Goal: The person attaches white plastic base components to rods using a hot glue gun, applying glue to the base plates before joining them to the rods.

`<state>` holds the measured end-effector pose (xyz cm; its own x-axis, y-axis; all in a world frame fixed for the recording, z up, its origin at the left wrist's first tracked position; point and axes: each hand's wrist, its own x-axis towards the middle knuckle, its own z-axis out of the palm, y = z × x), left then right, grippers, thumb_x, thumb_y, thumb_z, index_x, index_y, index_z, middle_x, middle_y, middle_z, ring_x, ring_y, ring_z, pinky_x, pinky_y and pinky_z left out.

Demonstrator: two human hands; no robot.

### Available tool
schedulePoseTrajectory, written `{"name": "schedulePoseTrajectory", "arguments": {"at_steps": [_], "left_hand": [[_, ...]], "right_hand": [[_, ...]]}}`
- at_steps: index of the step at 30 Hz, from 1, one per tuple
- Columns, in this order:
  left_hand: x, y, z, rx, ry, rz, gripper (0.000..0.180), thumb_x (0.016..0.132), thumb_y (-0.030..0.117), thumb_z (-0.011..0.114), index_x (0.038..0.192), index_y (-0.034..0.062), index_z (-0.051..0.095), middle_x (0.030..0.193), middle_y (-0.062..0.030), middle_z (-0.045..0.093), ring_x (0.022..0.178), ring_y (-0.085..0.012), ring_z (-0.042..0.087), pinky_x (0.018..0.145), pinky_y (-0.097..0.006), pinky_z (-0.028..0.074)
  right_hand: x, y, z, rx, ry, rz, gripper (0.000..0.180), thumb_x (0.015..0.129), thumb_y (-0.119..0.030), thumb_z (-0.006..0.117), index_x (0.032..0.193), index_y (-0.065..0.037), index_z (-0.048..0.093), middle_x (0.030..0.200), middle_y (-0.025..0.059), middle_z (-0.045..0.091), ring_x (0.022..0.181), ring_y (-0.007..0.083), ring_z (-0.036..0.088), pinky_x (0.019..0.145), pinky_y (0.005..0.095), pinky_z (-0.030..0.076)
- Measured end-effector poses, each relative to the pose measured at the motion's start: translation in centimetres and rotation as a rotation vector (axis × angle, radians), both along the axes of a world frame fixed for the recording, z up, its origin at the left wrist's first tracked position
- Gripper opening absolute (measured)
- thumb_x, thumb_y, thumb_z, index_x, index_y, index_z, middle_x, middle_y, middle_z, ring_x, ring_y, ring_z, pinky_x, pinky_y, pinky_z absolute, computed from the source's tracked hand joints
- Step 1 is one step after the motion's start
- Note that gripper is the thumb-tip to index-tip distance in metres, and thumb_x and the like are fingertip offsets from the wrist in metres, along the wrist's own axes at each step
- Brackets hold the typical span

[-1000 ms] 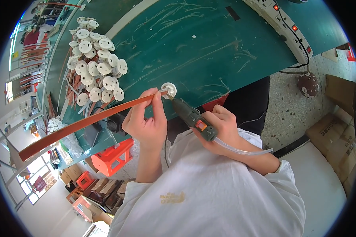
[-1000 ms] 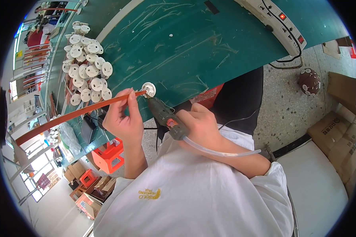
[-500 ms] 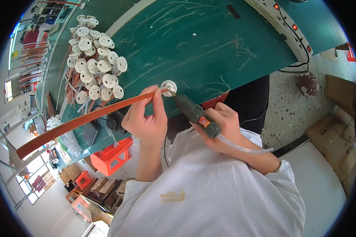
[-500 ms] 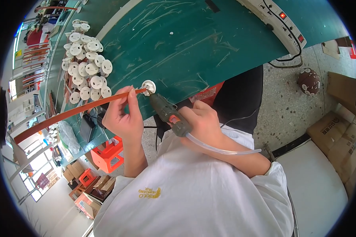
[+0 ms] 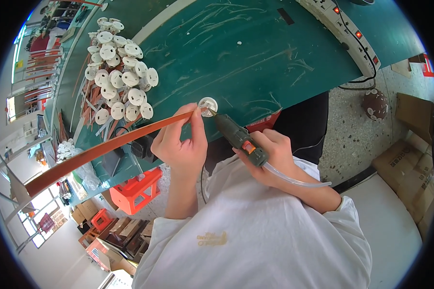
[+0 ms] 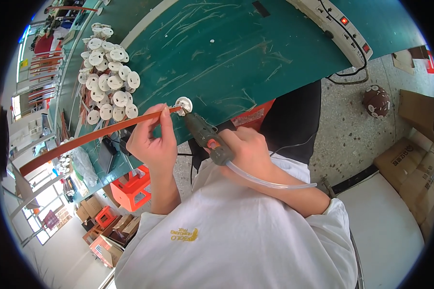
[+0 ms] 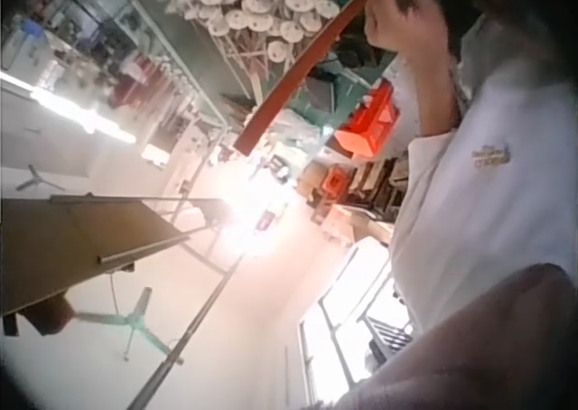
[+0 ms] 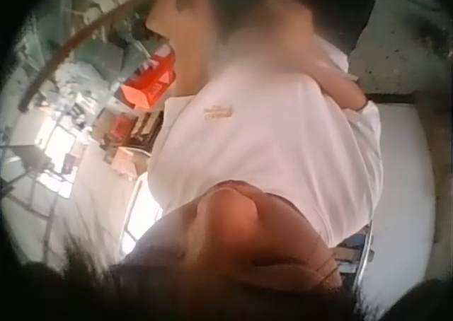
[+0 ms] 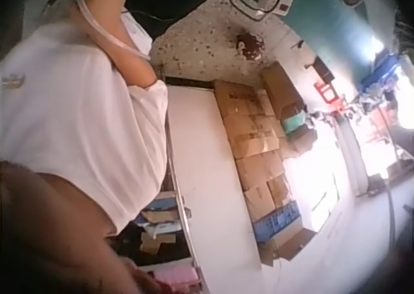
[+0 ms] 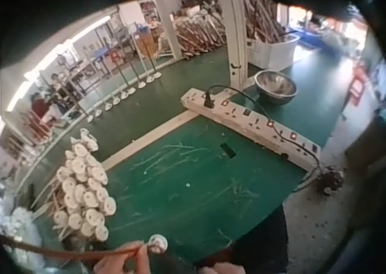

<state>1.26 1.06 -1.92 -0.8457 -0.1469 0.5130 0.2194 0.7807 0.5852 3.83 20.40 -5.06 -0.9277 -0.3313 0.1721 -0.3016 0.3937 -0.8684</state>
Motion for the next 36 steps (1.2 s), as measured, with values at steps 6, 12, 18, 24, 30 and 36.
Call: {"name": "schedulePoseTrajectory", "arguments": {"at_steps": [6,12,18,24,30,36], "left_hand": [[-0.7,-1.8,1.3,0.083,-0.154,-0.179,0.012,0.083,-0.003,0.073,0.094,0.0004,0.072,0.088,-0.0097,0.074,0.076,-0.0213,0.072,0.07,-0.029,0.055],[-2.4,-3.4,3.9,0.0,-0.299,-0.38,0.013,0.082,-0.001,0.074,0.094,0.0038,0.073,0.09,-0.0083,0.074,0.079,-0.0219,0.071,0.071,-0.03,0.054],[-2.9,-3.8,5.1,-0.059,-0.431,-0.442,0.013,0.081,0.0,0.075,0.094,0.0034,0.075,0.089,-0.0078,0.074,0.077,-0.0199,0.07,0.07,-0.029,0.053],[-2.8,-3.8,4.9,-0.024,-0.382,-0.419,0.014,0.079,0.001,0.078,0.093,0.0039,0.075,0.087,-0.0076,0.074,0.075,-0.019,0.07,0.068,-0.028,0.054],[-2.2,-3.5,3.6,-0.025,-0.218,-0.31,0.013,0.076,0.0,0.082,0.086,0.0014,0.073,0.081,-0.0089,0.073,0.067,-0.0183,0.069,0.061,-0.026,0.054],[-1.3,-1.2,2.2,0.079,-0.173,-0.088,0.01,0.078,0.002,0.082,0.08,0.0005,0.072,0.075,-0.0075,0.072,0.06,-0.0163,0.068,0.058,-0.025,0.052]], "right_hand": [[0.0,0.2,1.0,-0.063,-0.132,0.001,0.02,0.078,-0.009,0.079,0.081,-0.002,0.061,0.064,0.0125,0.059,0.053,0.0311,0.059,0.049,0.0372,0.045],[0.0,0.6,1.3,-0.074,-0.173,0.006,0.02,0.081,-0.009,0.077,0.082,-0.001,0.059,0.064,0.0141,0.058,0.052,0.0319,0.058,0.048,0.0374,0.044],[-0.2,1.5,1.1,-0.14,-0.181,0.034,0.02,0.082,-0.013,0.076,0.084,-0.002,0.061,0.061,0.0147,0.059,0.053,0.0326,0.06,0.049,0.0392,0.047],[-0.2,2.6,1.6,-0.192,-0.352,0.034,0.017,0.082,-0.008,0.074,0.08,-0.001,0.058,0.066,0.0139,0.06,0.055,0.0308,0.06,0.053,0.035,0.046],[0.0,2.7,1.5,-0.218,-0.34,0.051,0.016,0.081,-0.008,0.074,0.082,-0.001,0.06,0.066,0.012,0.062,0.055,0.0284,0.06,0.053,0.0336,0.047],[0.1,2.2,1.5,-0.218,-0.164,0.046,0.019,0.076,-0.006,0.077,0.08,-0.002,0.059,0.063,0.0118,0.057,0.052,0.0292,0.057,0.05,0.0365,0.044]]}}
